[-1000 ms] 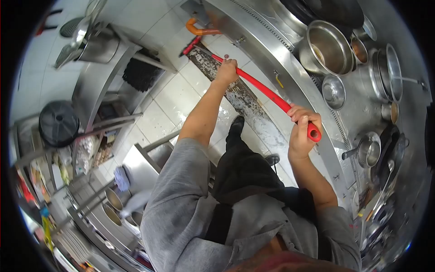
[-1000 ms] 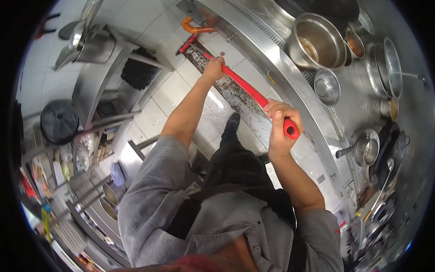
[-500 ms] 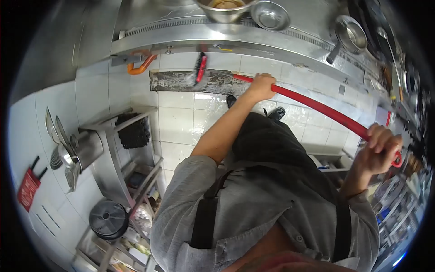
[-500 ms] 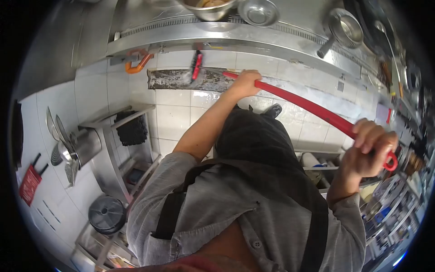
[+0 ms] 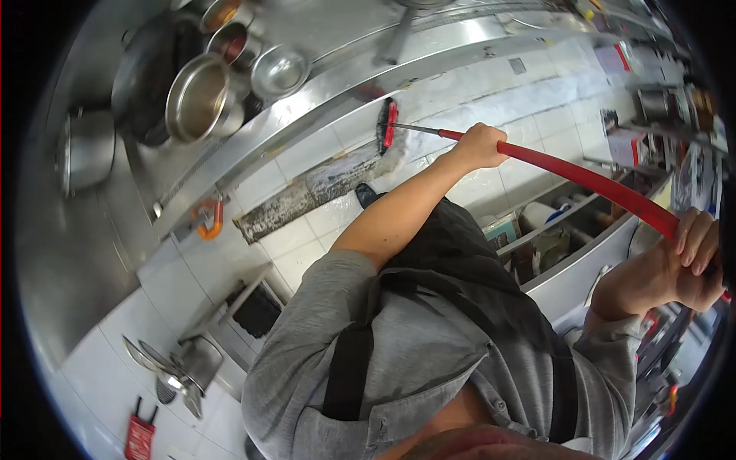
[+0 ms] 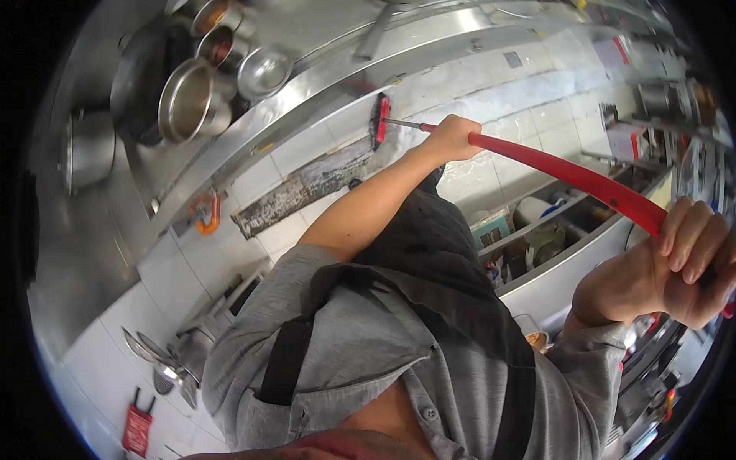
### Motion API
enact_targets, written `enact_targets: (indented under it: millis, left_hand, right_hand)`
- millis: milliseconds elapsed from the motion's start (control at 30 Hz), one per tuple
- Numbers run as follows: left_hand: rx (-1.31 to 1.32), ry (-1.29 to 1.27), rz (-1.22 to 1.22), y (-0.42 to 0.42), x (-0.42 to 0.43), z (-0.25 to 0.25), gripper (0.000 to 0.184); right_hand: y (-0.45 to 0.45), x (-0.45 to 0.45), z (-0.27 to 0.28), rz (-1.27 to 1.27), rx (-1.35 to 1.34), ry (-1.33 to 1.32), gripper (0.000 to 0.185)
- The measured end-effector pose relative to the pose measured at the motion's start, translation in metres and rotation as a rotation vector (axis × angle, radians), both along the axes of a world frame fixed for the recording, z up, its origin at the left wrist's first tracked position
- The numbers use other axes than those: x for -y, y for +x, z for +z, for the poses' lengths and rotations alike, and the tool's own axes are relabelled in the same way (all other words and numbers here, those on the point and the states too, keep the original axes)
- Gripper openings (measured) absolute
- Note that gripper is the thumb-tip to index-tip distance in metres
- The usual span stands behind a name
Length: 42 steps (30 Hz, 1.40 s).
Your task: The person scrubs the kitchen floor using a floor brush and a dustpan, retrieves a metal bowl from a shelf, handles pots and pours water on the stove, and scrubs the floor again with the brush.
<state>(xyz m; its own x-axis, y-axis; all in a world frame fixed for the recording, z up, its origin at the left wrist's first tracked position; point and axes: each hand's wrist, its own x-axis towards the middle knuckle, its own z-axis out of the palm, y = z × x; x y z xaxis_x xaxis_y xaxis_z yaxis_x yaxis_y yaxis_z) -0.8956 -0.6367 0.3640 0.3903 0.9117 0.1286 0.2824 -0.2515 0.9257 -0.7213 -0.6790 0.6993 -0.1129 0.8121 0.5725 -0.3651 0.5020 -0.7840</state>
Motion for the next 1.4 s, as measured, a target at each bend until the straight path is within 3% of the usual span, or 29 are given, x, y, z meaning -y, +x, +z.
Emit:
enact_targets:
  millis: [33, 100, 267, 300, 333, 400, 467, 633, 800, 933, 1033, 1133, 1233, 1300, 1400]
  left_hand:
    - [-0.024, 0.053, -0.051, 0.012, -0.005, 0.006, 0.019]
    - [-0.056, 0.110, -0.151, 0.037, -0.009, 0.018, 0.021]
    - [-0.148, 0.069, -0.301, 0.065, 0.001, 0.049, 0.015]
    - [-0.201, 0.059, -0.314, 0.060, 0.001, 0.042, 0.014]
    - [-0.291, 0.009, -0.301, 0.055, -0.007, 0.026, 0.013]
    - [-0.444, -0.029, -0.263, 0.040, -0.026, -0.022, 0.016]
    - [-0.503, -0.015, -0.262, 0.041, -0.041, -0.061, 0.018]
    - [-0.444, 0.019, -0.267, 0.119, -0.064, -0.082, 0.024]
    - [-0.321, 0.092, -0.461, 0.229, -0.105, -0.053, 0.015]
    - [-0.185, 0.152, -0.542, 0.293, -0.138, -0.068, 0.030]
    - [-0.254, 0.166, -0.650, 0.328, -0.166, -0.073, 0.017]
    - [-0.223, 0.200, -0.713, 0.362, -0.187, -0.083, 0.027]
    - [-0.166, 0.270, -0.737, 0.390, -0.197, -0.072, 0.032]
    - [-0.117, 0.240, -0.793, 0.407, -0.198, -0.049, 0.031]
    - [0.083, 0.395, -0.725, 0.434, -0.180, -0.010, 0.029]
  right_hand:
    - [0.014, 0.002, 0.006, -0.045, -0.006, 0.012, 0.022]
    - [0.048, 0.009, 0.023, 0.096, 0.150, 0.084, 0.036]
    - [0.100, 0.044, 0.024, -0.030, 0.041, 0.087, 0.034]
    - [0.105, 0.045, 0.009, -0.057, -0.023, 0.066, 0.035]
    - [0.111, 0.040, -0.018, -0.149, -0.185, 0.091, 0.019]
    - [0.109, 0.025, -0.078, -0.436, -0.144, -0.076, 0.015]
    - [0.088, -0.007, -0.120, -0.464, -0.191, -0.171, 0.016]
    - [0.149, -0.011, -0.117, -0.540, -0.281, -0.122, 0.016]
    - [0.207, -0.002, -0.088, -0.715, -0.192, -0.042, 0.017]
    - [0.210, 0.000, -0.085, -0.959, -0.135, -0.071, 0.015]
    - [0.205, -0.005, -0.095, -1.045, -0.068, -0.074, 0.017]
    - [0.205, -0.016, -0.101, -1.111, -0.002, -0.051, 0.018]
    - [0.209, -0.023, -0.096, -1.176, 0.052, 0.014, 0.018]
    - [0.220, -0.019, -0.081, -1.157, 0.106, 0.054, 0.021]
    - [0.241, -0.004, -0.044, -1.177, 0.174, 0.179, 0.023]
